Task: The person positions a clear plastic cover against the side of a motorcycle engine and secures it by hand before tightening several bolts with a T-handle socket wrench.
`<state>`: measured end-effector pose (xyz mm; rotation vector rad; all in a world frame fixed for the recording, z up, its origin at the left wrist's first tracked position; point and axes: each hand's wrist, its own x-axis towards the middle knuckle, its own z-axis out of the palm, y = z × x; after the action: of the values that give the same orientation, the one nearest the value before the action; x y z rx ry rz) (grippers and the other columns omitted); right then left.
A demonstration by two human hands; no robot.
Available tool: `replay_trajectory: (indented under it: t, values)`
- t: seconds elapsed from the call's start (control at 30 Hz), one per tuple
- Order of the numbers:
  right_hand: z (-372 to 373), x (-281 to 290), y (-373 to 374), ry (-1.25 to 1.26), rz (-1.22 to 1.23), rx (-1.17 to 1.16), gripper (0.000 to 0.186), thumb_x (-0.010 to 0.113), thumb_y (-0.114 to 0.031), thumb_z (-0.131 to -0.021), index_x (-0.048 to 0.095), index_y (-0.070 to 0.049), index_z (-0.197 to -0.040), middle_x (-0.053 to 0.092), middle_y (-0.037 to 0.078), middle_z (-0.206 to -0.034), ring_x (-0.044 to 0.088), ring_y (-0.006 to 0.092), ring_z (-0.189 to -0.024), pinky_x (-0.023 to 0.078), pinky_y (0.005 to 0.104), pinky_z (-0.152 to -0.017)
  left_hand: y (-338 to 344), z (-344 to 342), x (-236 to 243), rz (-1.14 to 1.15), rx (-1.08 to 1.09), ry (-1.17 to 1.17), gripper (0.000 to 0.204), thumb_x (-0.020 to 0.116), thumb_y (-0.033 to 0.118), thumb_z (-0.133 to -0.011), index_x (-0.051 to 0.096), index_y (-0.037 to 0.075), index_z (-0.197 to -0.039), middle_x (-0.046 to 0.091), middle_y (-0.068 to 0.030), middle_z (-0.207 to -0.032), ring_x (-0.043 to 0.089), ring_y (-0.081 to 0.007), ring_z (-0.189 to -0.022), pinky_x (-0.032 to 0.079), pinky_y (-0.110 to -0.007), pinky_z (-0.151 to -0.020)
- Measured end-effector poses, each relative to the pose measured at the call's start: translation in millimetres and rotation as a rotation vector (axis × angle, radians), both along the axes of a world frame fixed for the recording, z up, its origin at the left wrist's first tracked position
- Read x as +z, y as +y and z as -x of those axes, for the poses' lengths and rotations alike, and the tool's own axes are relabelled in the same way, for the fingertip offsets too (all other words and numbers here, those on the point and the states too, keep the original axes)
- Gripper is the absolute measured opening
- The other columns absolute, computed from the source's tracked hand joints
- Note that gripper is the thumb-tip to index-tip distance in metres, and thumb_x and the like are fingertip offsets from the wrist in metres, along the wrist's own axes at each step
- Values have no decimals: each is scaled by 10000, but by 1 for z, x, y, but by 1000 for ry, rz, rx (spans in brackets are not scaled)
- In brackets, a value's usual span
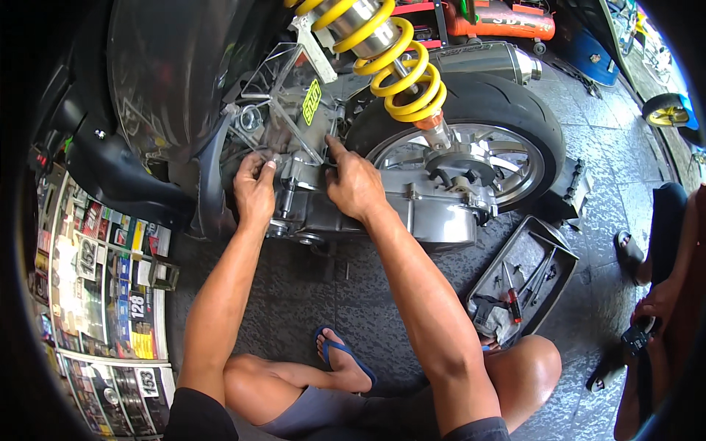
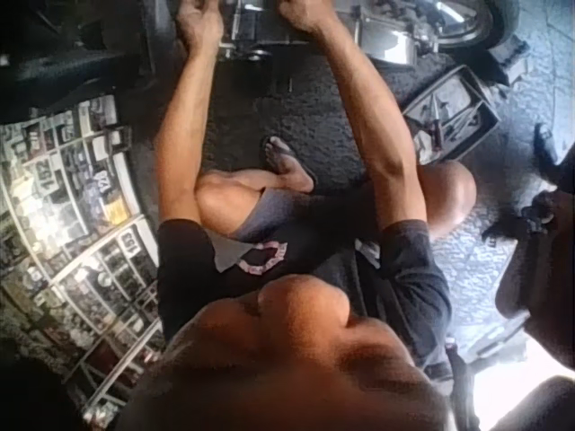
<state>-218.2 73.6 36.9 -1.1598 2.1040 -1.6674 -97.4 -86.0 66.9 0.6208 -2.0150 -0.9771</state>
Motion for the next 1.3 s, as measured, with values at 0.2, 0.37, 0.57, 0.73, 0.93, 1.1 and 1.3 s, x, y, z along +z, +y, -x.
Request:
replay_trajectory:
  t: [0.2,0.37,0.57,0.73,0.93,1.1,1.3]
  values:
    - [1,-1,3,48,-46,-11,599,588,-122,-849,471,-57,-1433,631,282,-1197,582,437,-1145,444,479,-993,-13,2,-12,-5,-39,71,144,605,-3,-914,646,-12,-1052,694,-58,-940,638,-124,-861,500,-278,-818]
    - [0,-4,3,77,17,-59,581,599,-114,-835,502,-48,-1405,644,274,-1147,598,425,-1106,453,493,-972,-10,1,-9,5,-30,6,140,597,-24,-911,646,-4,-1041,679,-39,-943,618,-106,-855,476,-261,-808]
    - [-1,-7,3,123,85,-87,564,593,-87,-811,536,-42,-1370,650,288,-1140,601,413,-1123,458,499,-980,-8,0,-8,-15,-74,19,164,574,-50,-918,638,2,-1060,668,-37,-993,610,-101,-906,459,-251,-864]
    - [-1,-1,6,62,51,-49,566,610,-98,-842,514,-47,-1397,638,246,-1196,595,409,-1124,458,475,-975,-9,-1,-5,-66,-84,37,160,579,-48,-921,635,-9,-1066,669,-45,-1008,615,-104,-928,460,-248,-876]
    - [-1,-2,4,49,86,-83,522,615,-127,-870,536,-60,-1382,651,236,-1172,601,409,-1110,465,476,-959,-3,2,-5,-89,-96,108,216,605,-37,-917,644,-35,-1129,689,-61,-1021,633,-112,-912,482,-252,-847]
    - [-3,4,4,10,31,-105,496,618,-152,-890,551,-101,-1378,658,230,-1160,609,409,-1095,476,478,-942,-7,-1,-7,-59,-78,64,239,603,-25,-918,651,-56,-1151,695,-70,-1027,635,-119,-935,485,-255,-864]
    - [-6,-5,-3,68,70,-214,460,634,-181,-879,597,-113,-1333,676,244,-1054,645,411,-984,499,490,-897,-6,-1,-8,45,-68,22,249,597,4,-916,664,-42,-1151,707,-88,-1049,639,-157,-973,484,-288,-911]
